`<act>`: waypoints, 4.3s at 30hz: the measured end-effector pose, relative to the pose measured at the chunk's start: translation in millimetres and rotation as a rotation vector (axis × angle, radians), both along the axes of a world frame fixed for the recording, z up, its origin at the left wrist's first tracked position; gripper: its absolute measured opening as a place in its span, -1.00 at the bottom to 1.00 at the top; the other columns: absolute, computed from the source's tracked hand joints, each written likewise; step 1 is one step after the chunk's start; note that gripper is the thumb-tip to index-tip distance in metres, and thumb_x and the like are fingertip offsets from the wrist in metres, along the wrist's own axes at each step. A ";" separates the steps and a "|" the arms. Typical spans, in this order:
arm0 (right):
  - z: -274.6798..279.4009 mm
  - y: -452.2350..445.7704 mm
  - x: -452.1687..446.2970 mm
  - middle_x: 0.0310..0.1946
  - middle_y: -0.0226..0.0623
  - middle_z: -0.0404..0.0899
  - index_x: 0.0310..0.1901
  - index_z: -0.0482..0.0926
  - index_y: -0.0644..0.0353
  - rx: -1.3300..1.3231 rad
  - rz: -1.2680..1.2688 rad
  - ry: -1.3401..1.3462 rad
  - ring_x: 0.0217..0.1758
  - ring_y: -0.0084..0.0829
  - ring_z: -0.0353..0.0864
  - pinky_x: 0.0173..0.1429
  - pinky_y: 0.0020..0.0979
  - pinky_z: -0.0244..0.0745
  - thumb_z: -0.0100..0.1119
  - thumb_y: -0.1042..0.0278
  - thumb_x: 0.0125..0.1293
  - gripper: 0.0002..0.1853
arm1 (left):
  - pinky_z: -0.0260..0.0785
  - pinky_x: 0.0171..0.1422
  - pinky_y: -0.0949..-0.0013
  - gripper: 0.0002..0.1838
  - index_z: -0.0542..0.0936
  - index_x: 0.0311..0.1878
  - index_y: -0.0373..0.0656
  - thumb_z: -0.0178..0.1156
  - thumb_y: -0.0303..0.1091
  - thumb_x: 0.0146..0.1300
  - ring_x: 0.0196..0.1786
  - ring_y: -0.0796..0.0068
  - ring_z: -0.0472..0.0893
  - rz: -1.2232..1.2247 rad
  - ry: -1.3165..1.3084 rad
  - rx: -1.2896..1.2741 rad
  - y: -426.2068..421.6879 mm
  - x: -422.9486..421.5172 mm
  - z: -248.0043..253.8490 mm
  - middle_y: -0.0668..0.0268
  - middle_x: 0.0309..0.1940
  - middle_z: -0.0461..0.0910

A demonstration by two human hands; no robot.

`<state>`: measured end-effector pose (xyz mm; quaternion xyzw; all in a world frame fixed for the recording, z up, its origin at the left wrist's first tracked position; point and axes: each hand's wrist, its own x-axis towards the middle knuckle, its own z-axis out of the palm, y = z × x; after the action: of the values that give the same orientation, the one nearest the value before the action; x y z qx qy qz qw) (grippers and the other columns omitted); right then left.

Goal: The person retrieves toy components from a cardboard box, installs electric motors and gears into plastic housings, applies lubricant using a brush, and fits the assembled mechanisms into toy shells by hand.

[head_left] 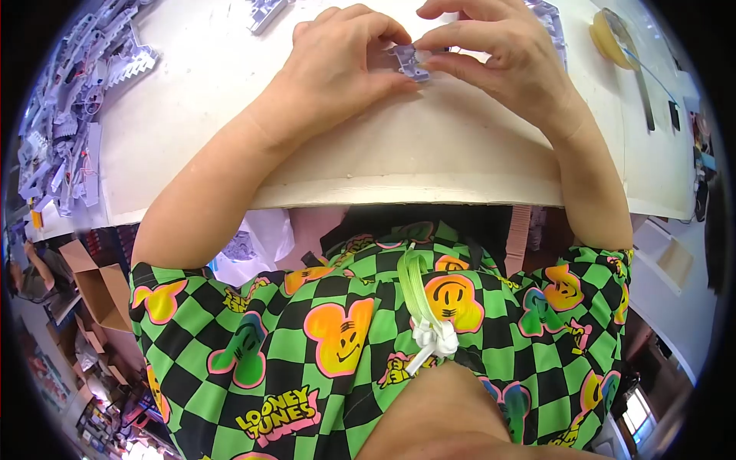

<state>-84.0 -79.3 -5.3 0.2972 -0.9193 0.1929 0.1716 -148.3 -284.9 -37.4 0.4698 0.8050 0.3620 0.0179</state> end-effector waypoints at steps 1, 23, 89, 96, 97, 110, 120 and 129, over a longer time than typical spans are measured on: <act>-2.2 -0.4 0.0 -0.15 -0.35 0.62 -0.31 0.70 0.03 0.022 0.002 0.015 -0.18 -0.36 0.58 -0.07 -0.33 0.41 0.42 0.36 0.05 -0.86 | 0.31 0.07 0.18 -0.63 0.61 -0.18 -0.22 0.44 -0.24 -0.02 -0.08 0.16 0.55 0.002 -0.005 0.002 0.2 -0.1 0.5 0.15 -0.23 0.58; 0.2 -9.5 0.4 -0.17 -0.36 0.64 -0.25 0.71 0.01 0.118 -0.034 -0.011 -0.12 -0.34 0.60 0.01 -0.31 0.41 0.40 0.29 0.08 -0.83 | 0.30 0.08 0.18 -0.65 0.65 -0.18 -0.19 0.45 -0.21 0.00 -0.06 0.19 0.56 0.029 -0.035 -0.075 0.4 -1.7 2.2 0.18 -0.21 0.61; 44.6 37.4 42.5 -0.32 -0.31 0.65 -0.27 0.65 0.14 -0.208 -0.269 0.267 -0.35 -0.27 0.61 -0.27 -0.31 0.46 0.30 0.40 0.12 -0.88 | 0.34 0.14 0.32 -0.68 0.58 0.04 -0.19 0.25 -0.50 0.19 0.04 0.36 0.52 0.158 0.078 0.289 -19.6 -41.5 -21.4 0.23 0.01 0.60; 16.5 175.4 125.6 -0.44 -0.54 0.58 -0.22 0.68 0.21 -0.719 -0.926 -0.028 -0.39 -0.71 0.45 -0.34 -0.62 0.34 0.17 0.27 0.35 -0.80 | 0.25 0.14 0.40 -0.69 0.57 0.08 -0.21 0.21 -0.37 0.28 0.04 0.50 0.48 0.174 -0.031 0.249 -35.2 -38.2 -12.9 0.30 -0.03 0.57; 18.0 193.8 129.4 -0.41 -0.51 0.57 -0.11 0.64 0.24 -0.740 -0.990 0.041 -0.40 -0.72 0.43 -0.34 -0.62 0.33 0.16 0.27 0.35 -0.77 | 0.26 0.16 0.39 -0.70 0.58 0.07 -0.22 0.21 -0.39 0.28 0.04 0.47 0.48 0.184 -0.068 0.244 -36.0 -39.0 -11.6 0.29 -0.03 0.57; 34.5 246.7 33.7 -0.35 -0.46 0.59 0.05 0.53 0.26 -0.692 -0.945 -0.022 -0.37 -0.65 0.50 -0.23 -0.58 0.43 0.23 0.19 0.33 -0.63 | 0.26 0.12 0.41 -0.70 0.59 0.04 -0.19 0.23 -0.38 0.25 -0.04 0.50 0.45 0.240 -0.138 0.220 -47.9 -45.9 -11.9 0.33 -0.07 0.57; 14.8 303.9 39.4 -0.32 -0.30 0.63 -0.06 0.52 0.28 -1.098 -0.766 0.342 -0.29 -0.47 0.65 -0.06 -0.42 0.59 0.18 0.29 0.37 -0.75 | 0.32 0.07 0.40 -0.71 0.60 0.01 -0.20 0.24 -0.41 0.21 -0.07 0.40 0.50 0.137 -0.087 0.145 -35.3 -34.5 -3.2 0.27 -0.13 0.60; 47.6 158.2 41.4 -0.20 0.01 0.63 -0.15 0.49 0.46 -1.368 -0.393 0.204 -0.09 -0.17 0.67 0.16 -0.13 0.58 0.01 0.45 0.43 -0.81 | 0.34 0.20 0.32 -0.50 0.57 0.01 -0.20 0.46 -0.33 -0.06 0.09 0.33 0.51 0.061 -0.146 0.006 -32.2 -23.7 -6.5 0.26 -0.05 0.55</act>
<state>-42.6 78.8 42.3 -0.0311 -0.6083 0.6626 0.4358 -172.0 -317.0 -43.9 0.4176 0.8143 0.3979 0.0641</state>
